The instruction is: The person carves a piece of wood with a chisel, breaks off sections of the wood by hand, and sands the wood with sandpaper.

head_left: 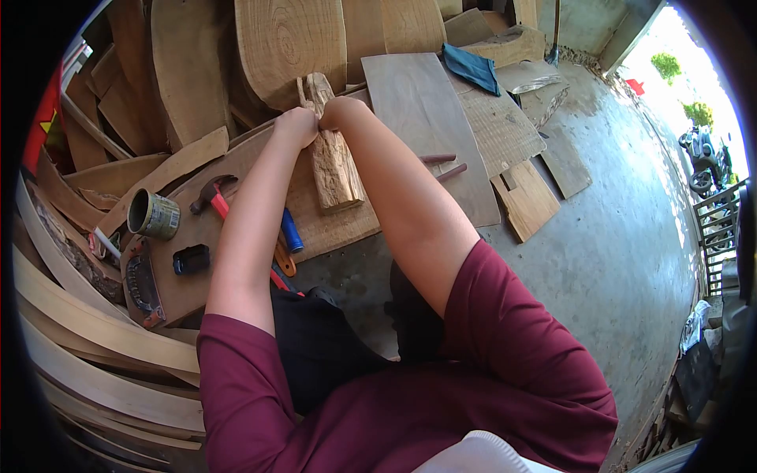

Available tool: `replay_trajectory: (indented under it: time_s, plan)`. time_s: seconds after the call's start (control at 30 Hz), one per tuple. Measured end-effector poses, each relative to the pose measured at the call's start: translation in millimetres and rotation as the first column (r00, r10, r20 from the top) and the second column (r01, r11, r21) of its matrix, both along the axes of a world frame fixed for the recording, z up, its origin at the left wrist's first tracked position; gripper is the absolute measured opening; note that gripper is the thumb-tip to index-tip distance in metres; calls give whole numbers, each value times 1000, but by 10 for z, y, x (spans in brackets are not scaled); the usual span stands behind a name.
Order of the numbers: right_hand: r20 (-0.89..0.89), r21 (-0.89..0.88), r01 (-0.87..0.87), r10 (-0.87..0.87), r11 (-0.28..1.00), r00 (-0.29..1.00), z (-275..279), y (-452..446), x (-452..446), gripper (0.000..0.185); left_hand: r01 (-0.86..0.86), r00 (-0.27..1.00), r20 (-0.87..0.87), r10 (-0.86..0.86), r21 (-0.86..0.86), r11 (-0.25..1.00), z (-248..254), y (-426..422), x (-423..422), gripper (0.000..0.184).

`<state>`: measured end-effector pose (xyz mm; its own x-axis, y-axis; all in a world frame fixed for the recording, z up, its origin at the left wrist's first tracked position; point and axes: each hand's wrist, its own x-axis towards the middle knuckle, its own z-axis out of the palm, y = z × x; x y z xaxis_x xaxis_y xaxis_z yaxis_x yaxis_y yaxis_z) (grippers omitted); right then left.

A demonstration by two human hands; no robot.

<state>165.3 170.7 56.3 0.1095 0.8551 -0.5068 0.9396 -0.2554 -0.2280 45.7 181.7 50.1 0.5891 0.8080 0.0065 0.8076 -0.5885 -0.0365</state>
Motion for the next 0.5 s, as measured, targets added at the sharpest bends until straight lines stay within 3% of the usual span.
replay_trajectory:
  time_s: [0.5]
  plan:
    - [8, 15, 3, -3, 1000, 1000, -43, 39, 0, 52, 3, 1000, 7, -3, 7, 1000, -8, 1, -7, 34]
